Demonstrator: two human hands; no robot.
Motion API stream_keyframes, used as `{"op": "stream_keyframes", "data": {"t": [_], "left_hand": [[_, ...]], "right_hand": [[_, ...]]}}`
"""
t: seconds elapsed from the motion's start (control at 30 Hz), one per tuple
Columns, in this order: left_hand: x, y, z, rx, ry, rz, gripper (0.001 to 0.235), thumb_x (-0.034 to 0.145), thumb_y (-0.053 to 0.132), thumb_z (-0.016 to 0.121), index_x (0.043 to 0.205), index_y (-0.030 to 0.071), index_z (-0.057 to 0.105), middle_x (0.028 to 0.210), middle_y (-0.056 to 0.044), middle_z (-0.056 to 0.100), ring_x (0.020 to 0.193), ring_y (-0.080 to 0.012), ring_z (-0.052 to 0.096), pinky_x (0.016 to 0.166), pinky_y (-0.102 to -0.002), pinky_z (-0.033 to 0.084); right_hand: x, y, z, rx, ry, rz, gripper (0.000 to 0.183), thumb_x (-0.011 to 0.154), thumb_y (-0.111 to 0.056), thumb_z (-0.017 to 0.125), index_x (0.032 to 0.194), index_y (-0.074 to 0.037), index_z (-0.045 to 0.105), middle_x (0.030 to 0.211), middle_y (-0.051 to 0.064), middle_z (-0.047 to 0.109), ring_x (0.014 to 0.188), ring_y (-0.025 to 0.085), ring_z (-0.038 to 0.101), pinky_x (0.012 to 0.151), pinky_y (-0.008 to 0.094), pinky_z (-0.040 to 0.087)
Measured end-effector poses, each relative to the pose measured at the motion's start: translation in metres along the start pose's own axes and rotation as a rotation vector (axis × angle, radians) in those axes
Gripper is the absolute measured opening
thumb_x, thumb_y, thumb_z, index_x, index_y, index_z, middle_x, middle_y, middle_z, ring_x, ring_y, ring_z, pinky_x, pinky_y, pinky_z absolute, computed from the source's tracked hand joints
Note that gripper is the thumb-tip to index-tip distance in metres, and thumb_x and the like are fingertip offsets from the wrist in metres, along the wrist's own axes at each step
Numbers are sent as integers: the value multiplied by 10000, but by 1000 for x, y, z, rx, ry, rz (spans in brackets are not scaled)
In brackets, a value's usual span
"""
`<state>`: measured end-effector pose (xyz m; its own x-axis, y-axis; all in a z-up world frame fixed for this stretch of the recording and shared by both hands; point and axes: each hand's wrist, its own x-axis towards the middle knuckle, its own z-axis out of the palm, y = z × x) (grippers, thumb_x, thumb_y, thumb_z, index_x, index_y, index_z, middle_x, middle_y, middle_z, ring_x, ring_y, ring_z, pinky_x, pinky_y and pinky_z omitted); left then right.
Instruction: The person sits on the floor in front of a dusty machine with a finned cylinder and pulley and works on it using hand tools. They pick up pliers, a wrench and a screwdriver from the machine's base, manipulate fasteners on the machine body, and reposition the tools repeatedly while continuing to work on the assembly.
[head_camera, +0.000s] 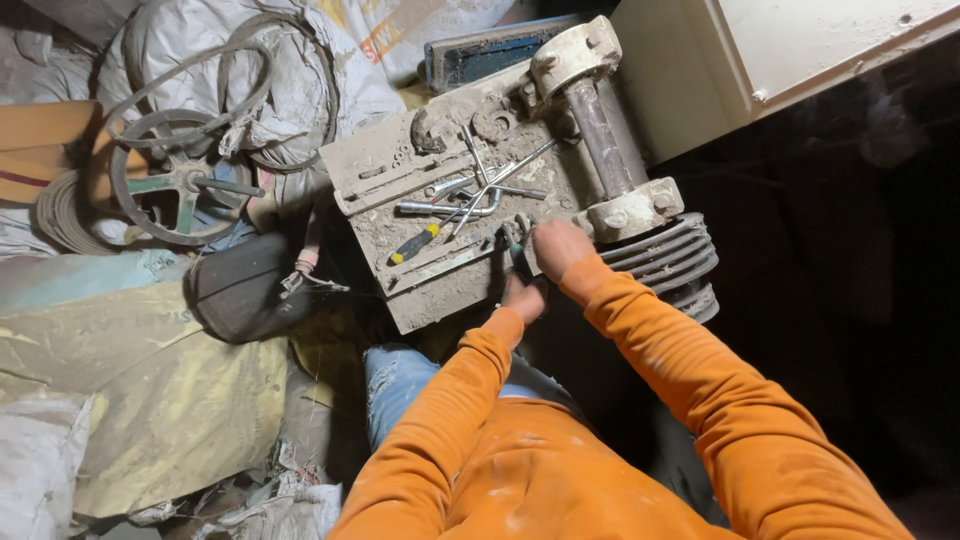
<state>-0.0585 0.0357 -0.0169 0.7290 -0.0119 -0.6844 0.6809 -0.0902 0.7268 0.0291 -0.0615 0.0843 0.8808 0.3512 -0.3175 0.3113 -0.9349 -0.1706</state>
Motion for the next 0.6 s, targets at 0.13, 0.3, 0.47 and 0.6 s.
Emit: {"op": "stream_keyframes", "data": {"t": [0.13, 0.3, 0.47, 0.6], "left_hand": [[41, -57, 16, 160, 105, 221, 527, 836, 188, 607, 1260, -97, 481, 1002, -281, 662, 890, -356, 659, 791, -434, 524], [-22, 35, -14, 21, -97, -53, 321, 890, 204, 570, 1011, -94, 566, 718, -189, 660, 573, -266, 672, 583, -400, 550], [-30, 39, -18, -11, -93, -50, 276, 886, 190, 558, 977, -70, 555, 630, -145, 634, 561, -268, 658, 590, -410, 543], [-21, 31, -15, 76, -104, -32, 368, 918, 228, 579, 882, -132, 646, 635, -148, 663, 559, -237, 677, 613, -369, 548]], "right_hand": [[4, 30, -13, -1, 6, 201, 147, 877, -79, 608, 865, -33, 746, 893, 252, 727, 851, 429, 729, 770, 495, 596], [-10, 42, -39, -161, 143, 184, 148, 870, -150, 629, 933, -57, 726, 952, 204, 693, 902, 394, 693, 737, 546, 534], [-17, 42, -42, -260, 8, 69, 150, 863, -145, 605, 900, -89, 739, 1000, 109, 713, 982, 329, 706, 771, 522, 542], [-12, 49, -31, -209, 4, 29, 147, 911, -124, 595, 924, -61, 727, 1027, 134, 706, 892, 359, 716, 713, 502, 559]]}}
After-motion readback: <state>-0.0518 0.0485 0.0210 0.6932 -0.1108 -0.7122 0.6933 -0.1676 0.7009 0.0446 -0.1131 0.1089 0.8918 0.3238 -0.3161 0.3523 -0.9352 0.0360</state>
